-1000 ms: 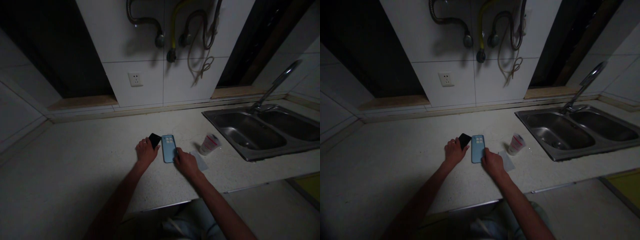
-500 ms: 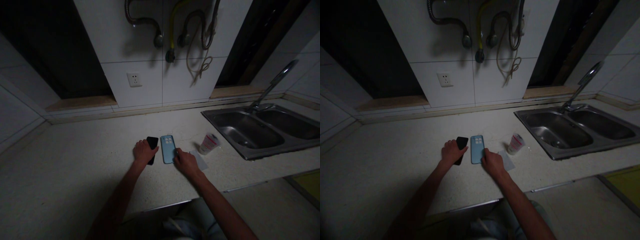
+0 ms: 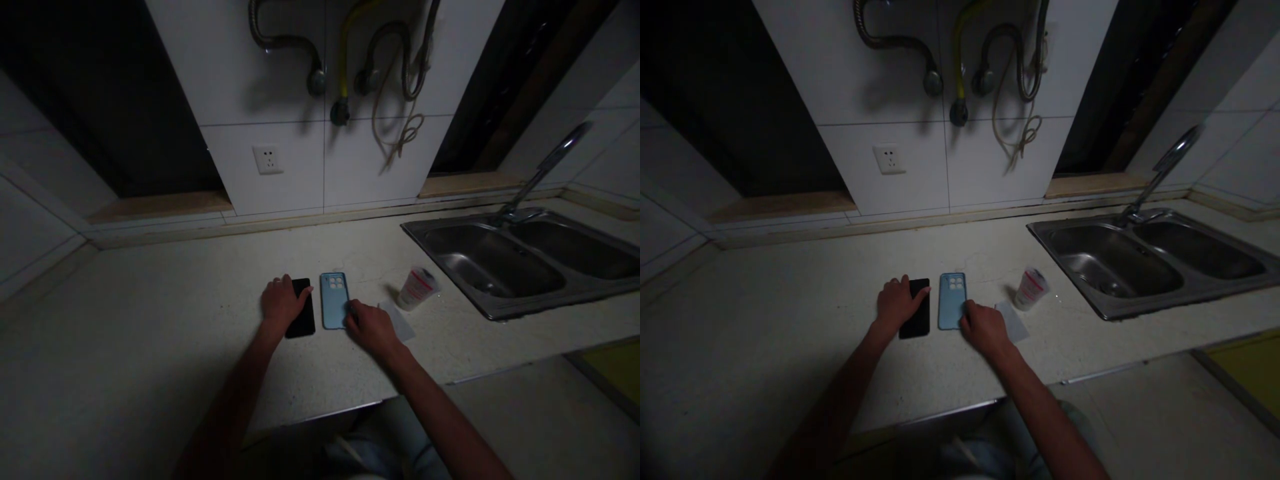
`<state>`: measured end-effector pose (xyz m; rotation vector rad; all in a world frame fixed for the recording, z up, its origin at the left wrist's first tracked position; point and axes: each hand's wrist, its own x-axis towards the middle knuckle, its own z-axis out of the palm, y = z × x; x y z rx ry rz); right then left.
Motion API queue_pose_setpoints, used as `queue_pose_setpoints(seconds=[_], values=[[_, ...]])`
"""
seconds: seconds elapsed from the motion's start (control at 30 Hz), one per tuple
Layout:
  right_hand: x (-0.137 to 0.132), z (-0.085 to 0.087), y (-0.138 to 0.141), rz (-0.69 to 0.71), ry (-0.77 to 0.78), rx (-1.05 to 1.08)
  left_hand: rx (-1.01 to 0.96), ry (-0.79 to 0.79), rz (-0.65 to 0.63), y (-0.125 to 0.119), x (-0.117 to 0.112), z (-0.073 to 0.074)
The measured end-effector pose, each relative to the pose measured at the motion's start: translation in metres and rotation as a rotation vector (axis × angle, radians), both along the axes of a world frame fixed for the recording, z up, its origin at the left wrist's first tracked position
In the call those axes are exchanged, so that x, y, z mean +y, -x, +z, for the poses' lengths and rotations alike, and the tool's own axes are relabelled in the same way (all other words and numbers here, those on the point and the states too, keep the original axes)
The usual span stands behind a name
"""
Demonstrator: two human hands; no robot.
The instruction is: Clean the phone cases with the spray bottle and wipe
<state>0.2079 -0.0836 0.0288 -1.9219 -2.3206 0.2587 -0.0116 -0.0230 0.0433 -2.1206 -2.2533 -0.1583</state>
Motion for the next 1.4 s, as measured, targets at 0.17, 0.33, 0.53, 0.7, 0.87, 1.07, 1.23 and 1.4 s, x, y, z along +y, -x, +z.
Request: queue_pose_setpoints(seconds=[0.17,0.33,0.53,0.7,0.87,1.07,1.23,1.4], values=[[-0.004,0.002,-0.001,0.057,0.011,0.048,-0.073,-0.131,-0.244,-0.006,0.000,-0.011],[-0.008,0.007,-0.002,0.092,-0.007,0.133,-0.089,-0.068,-0.531,-0.016,-0.003,-0.020],[-0.021,-0.007,-0.024,-0.005,-0.353,0.433,-0.095,-0.026,-0.533,-0.014,0.000,-0.023],[-0.032,-0.021,-0.057,-0.373,-0.938,0.644,-0.139,-0.042,-0.541,-0.013,0.000,-0.017],[-0.016,-0.005,-0.094,-0.585,-1.130,0.850,-0.255,-0.125,-0.566,-0.016,0.000,-0.013],[0.003,0.010,-0.121,-0.496,-0.414,0.870,-0.456,-0.199,-0.712,-0.031,-0.008,-0.011],[0.004,0.016,-0.102,-0.473,-0.427,1.018,-0.771,-0.078,-0.787,-0.053,-0.026,-0.014],[0.001,0.017,-0.062,-0.459,-0.287,1.396,-1.401,0.221,-0.598,-0.078,-0.041,-0.022]])
